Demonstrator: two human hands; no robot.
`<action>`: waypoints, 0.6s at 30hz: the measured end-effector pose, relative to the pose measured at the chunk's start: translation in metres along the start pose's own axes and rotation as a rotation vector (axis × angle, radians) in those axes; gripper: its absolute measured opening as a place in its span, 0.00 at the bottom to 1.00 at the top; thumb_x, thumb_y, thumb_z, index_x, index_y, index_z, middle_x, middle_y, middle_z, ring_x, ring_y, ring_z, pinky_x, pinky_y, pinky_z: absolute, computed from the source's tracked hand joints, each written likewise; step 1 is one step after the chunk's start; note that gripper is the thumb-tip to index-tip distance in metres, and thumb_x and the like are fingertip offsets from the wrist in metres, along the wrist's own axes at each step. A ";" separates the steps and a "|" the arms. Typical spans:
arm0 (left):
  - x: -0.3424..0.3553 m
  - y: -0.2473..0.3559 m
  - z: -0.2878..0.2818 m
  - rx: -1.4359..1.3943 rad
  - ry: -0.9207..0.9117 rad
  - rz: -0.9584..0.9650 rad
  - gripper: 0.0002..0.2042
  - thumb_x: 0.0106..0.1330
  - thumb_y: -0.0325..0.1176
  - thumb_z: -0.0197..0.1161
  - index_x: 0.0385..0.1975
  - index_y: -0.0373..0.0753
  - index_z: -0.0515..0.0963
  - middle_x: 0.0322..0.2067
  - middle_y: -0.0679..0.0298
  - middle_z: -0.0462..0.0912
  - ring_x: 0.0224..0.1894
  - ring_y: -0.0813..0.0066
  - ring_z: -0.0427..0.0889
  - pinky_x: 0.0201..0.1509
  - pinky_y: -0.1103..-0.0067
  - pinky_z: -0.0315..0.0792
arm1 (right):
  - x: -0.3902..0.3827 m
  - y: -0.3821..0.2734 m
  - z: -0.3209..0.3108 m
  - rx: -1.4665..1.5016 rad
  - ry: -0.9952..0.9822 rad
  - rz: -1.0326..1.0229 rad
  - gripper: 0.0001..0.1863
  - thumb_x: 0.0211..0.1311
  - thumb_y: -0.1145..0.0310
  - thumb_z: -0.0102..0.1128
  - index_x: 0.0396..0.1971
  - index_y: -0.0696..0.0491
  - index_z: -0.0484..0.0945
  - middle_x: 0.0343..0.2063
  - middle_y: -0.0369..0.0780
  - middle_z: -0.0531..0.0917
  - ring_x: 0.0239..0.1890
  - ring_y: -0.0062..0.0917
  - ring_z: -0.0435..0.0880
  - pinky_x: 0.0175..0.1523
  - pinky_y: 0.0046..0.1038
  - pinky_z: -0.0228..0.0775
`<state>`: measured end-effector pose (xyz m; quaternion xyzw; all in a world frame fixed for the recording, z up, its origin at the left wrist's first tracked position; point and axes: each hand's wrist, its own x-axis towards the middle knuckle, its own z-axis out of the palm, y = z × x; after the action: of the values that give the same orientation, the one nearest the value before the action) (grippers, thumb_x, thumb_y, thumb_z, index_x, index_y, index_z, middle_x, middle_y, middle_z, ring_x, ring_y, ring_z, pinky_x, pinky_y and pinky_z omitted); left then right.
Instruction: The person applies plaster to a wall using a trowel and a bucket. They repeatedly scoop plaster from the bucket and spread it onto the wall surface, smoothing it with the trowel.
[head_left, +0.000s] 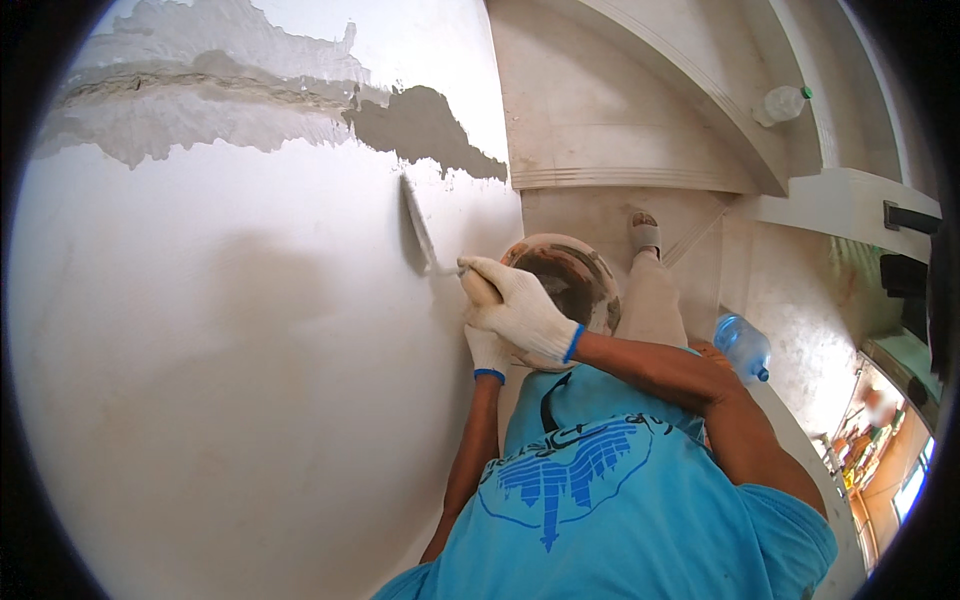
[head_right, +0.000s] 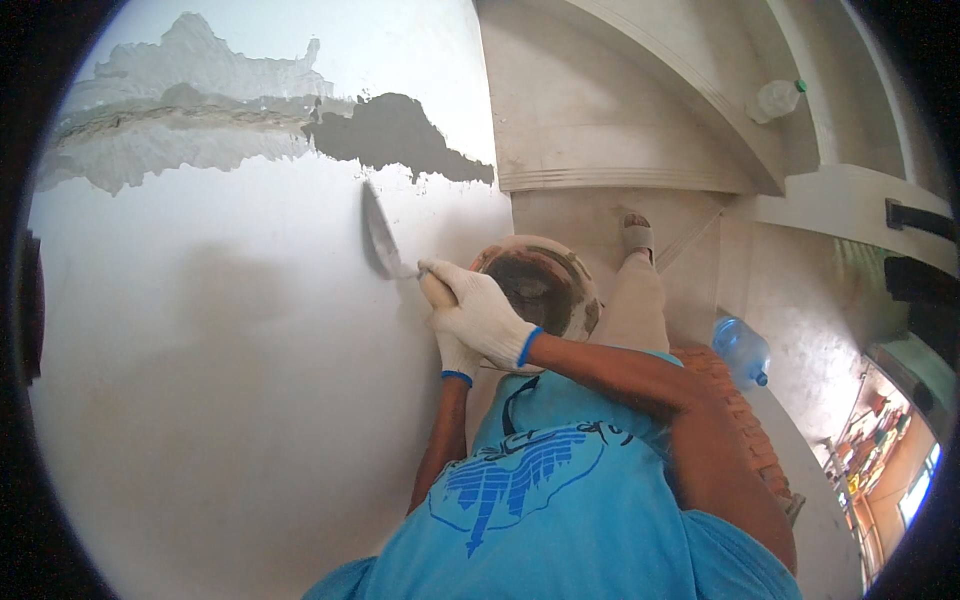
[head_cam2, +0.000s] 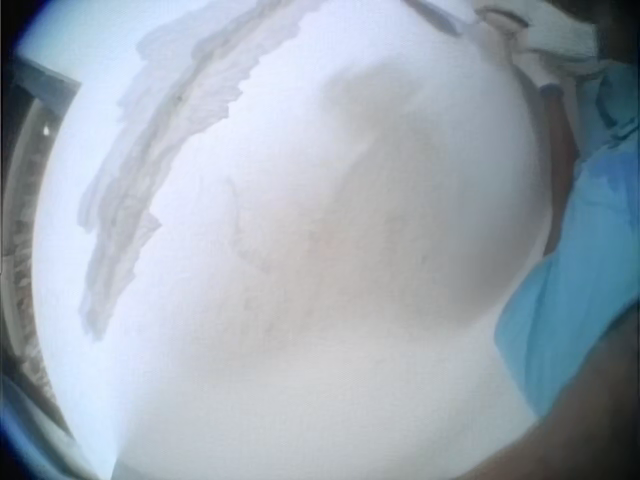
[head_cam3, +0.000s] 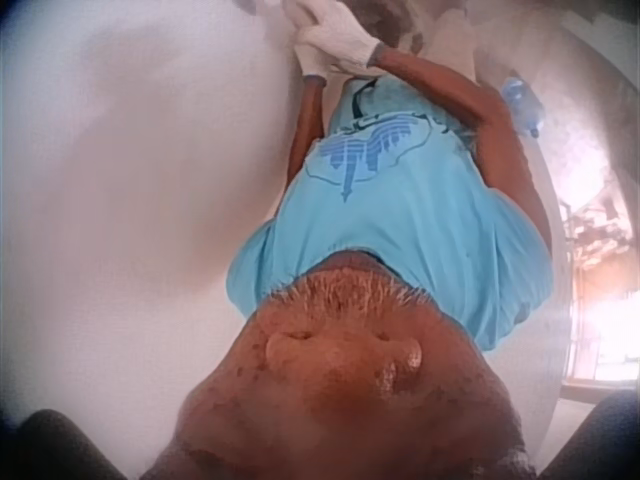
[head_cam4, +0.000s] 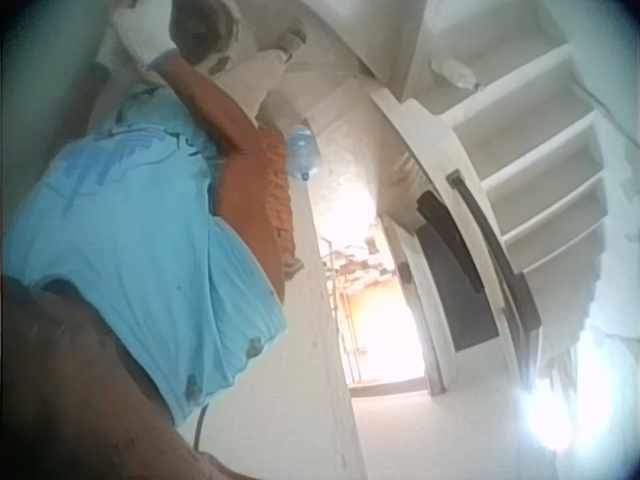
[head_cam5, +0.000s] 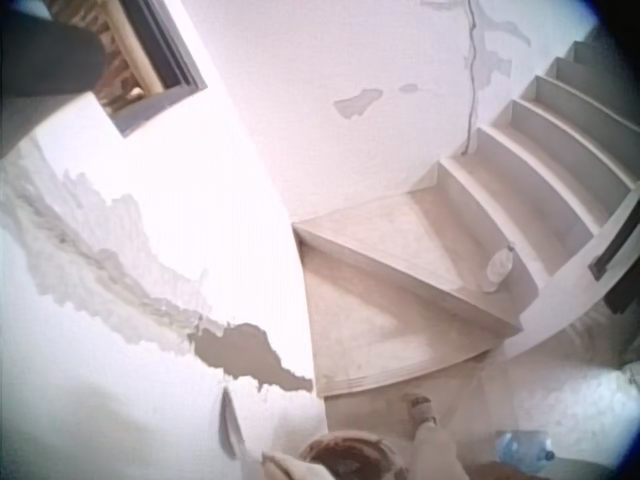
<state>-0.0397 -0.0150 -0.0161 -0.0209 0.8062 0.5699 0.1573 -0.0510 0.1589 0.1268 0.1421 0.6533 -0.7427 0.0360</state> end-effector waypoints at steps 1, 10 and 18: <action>-0.002 0.001 0.001 -0.107 0.019 -0.042 0.14 0.69 0.33 0.70 0.48 0.30 0.84 0.39 0.62 0.91 0.42 0.73 0.87 0.47 0.73 0.81 | -0.007 -0.008 -0.009 0.018 -0.056 -0.022 0.39 0.52 0.72 0.71 0.69 0.58 0.74 0.50 0.53 0.87 0.54 0.40 0.88 0.62 0.33 0.76; -0.004 0.086 0.009 0.169 -0.074 -0.302 0.11 0.65 0.34 0.72 0.32 0.30 0.84 0.27 0.66 0.83 0.30 0.79 0.78 0.38 0.75 0.75 | -0.061 0.006 -0.117 -0.083 -0.001 0.132 0.35 0.54 0.72 0.70 0.65 0.59 0.76 0.48 0.49 0.88 0.43 0.32 0.90 0.51 0.32 0.81; -0.001 0.095 0.021 0.190 -0.032 -0.272 0.10 0.65 0.32 0.73 0.36 0.30 0.85 0.28 0.69 0.83 0.31 0.80 0.77 0.36 0.77 0.74 | -0.089 -0.009 -0.204 0.152 0.088 0.403 0.36 0.55 0.70 0.67 0.67 0.62 0.75 0.40 0.41 0.86 0.34 0.21 0.84 0.40 0.26 0.80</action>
<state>-0.0542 0.0375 0.0649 -0.1059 0.8436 0.4647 0.2472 0.0651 0.3482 0.1371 0.3047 0.5546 -0.7607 0.1444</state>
